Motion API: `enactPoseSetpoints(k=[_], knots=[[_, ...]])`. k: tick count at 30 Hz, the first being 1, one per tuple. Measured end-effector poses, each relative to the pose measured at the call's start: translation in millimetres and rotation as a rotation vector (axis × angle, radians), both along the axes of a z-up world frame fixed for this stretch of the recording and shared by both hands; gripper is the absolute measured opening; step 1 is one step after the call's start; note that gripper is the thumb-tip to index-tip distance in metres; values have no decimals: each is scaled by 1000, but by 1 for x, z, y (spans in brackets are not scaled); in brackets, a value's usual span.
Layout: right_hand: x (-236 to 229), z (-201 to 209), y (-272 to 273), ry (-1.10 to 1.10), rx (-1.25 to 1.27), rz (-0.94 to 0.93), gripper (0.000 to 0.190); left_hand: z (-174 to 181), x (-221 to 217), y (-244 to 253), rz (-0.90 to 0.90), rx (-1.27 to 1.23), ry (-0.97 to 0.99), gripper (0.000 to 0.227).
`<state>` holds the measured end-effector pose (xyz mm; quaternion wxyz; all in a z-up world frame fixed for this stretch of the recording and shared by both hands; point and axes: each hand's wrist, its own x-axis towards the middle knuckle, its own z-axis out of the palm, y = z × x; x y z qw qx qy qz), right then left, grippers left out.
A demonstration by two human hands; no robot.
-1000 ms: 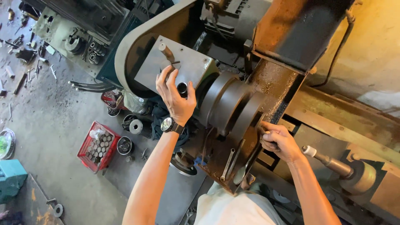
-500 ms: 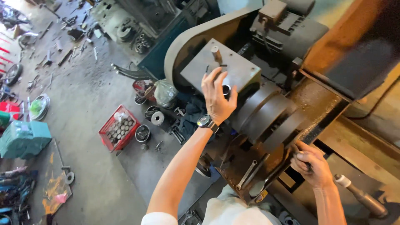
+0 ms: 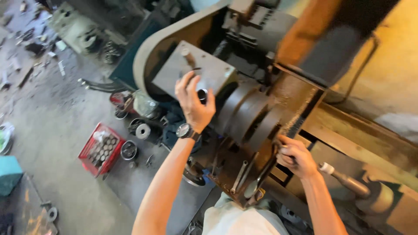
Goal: The person wipes the lathe machine bed and chuck with a dark cloth, rotates the chuck by hand, works on a small metal part with a hand tool, and wipes small metal components with the cloth before setting them down.
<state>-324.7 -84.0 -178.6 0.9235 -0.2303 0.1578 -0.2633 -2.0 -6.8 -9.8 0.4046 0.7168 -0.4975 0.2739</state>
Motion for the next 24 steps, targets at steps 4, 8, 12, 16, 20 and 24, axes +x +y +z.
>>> enactPoseSetpoints(k=[4, 8, 12, 16, 20, 24], knots=[[1, 11, 4, -18, 2, 20, 58, 0, 1, 0, 17, -3, -29, 45], [5, 11, 5, -11, -13, 10, 58, -4, 4, 1, 9, 8, -46, 44], [3, 20, 5, 98, -27, 43, 62, -4, 5, 1, -7, -3, -58, 43], [12, 42, 4, 106, -46, 52, 62, -4, 6, 1, -18, -6, -51, 43], [8, 40, 5, 123, -88, 46, 63, -2, 5, 1, -22, 3, -48, 42], [10, 42, 6, 119, -60, 49, 66, 2, 2, 1, -27, 2, -45, 43]])
